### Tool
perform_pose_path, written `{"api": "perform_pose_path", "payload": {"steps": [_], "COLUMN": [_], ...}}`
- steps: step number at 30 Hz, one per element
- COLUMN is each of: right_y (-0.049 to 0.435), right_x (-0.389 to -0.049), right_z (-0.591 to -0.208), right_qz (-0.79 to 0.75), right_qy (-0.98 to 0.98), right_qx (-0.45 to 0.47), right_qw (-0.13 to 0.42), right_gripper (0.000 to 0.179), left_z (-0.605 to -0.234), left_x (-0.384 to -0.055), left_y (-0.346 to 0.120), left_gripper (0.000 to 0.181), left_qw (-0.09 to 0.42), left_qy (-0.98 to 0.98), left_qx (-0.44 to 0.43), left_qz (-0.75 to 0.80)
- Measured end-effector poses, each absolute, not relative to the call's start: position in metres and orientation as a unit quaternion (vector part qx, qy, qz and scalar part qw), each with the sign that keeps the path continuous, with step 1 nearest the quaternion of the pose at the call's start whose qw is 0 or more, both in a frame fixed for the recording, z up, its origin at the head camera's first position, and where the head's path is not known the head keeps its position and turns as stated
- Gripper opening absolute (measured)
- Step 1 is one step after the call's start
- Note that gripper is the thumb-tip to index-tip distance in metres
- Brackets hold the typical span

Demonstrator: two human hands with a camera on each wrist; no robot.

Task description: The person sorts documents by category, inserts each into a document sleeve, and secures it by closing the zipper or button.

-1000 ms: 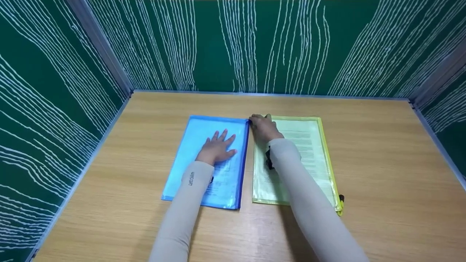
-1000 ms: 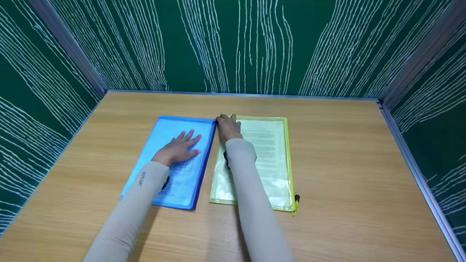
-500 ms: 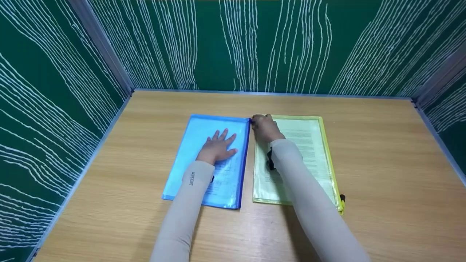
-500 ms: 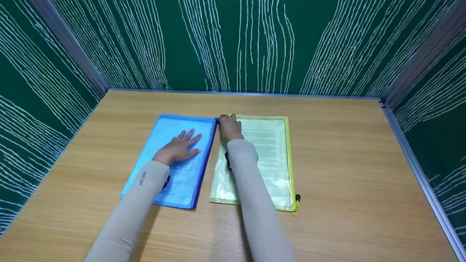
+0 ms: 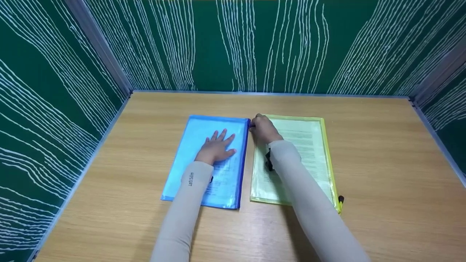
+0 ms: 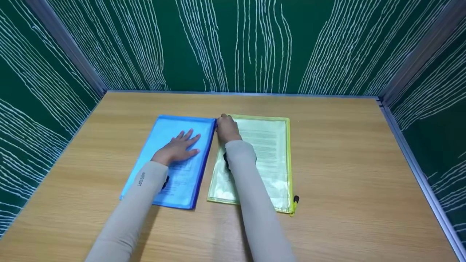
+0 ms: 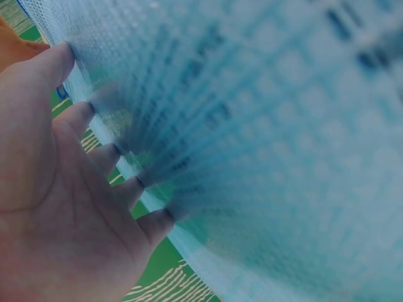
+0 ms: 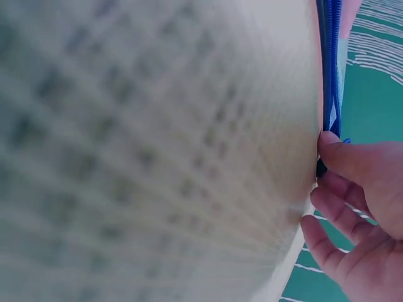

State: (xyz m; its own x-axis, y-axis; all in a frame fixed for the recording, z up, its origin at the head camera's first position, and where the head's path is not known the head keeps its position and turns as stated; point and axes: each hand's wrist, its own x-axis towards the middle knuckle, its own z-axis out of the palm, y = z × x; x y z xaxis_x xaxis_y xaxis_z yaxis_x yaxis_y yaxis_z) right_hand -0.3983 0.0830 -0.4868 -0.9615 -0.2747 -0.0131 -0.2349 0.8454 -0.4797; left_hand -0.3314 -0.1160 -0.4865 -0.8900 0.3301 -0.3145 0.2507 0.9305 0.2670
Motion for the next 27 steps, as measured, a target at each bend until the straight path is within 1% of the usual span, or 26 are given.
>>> {"api": "perform_pose_path", "payload": {"steps": [5, 13, 21, 24, 27], "right_y": [0.088, 0.093, 0.098, 0.100, 0.103], "right_x": [-0.395, -0.390, -0.383, -0.381, -0.378], "right_z": [-0.485, -0.482, -0.478, -0.480, -0.484], "right_qz": [-0.289, -0.392, -0.442, -0.441, -0.443], "right_qy": [0.949, 0.916, 0.889, 0.889, 0.891], "right_qx": [-0.111, -0.041, 0.014, 0.019, 0.008], "right_qw": [0.052, 0.078, 0.121, 0.117, 0.099], "right_gripper": [0.019, 0.021, 0.022, 0.022, 0.024], "left_z": [-0.485, -0.482, -0.483, -0.484, -0.482], "left_x": [-0.331, -0.330, -0.331, -0.331, -0.330], "left_y": [-0.114, -0.113, -0.114, -0.115, -0.115], "left_gripper": [0.065, 0.064, 0.064, 0.065, 0.065], "left_qw": [0.181, 0.188, 0.190, 0.190, 0.190], "left_qy": [0.965, 0.964, 0.965, 0.964, 0.964], "left_qx": [0.149, 0.143, 0.139, 0.139, 0.138], "left_qz": [0.114, 0.121, 0.117, 0.121, 0.127]}}
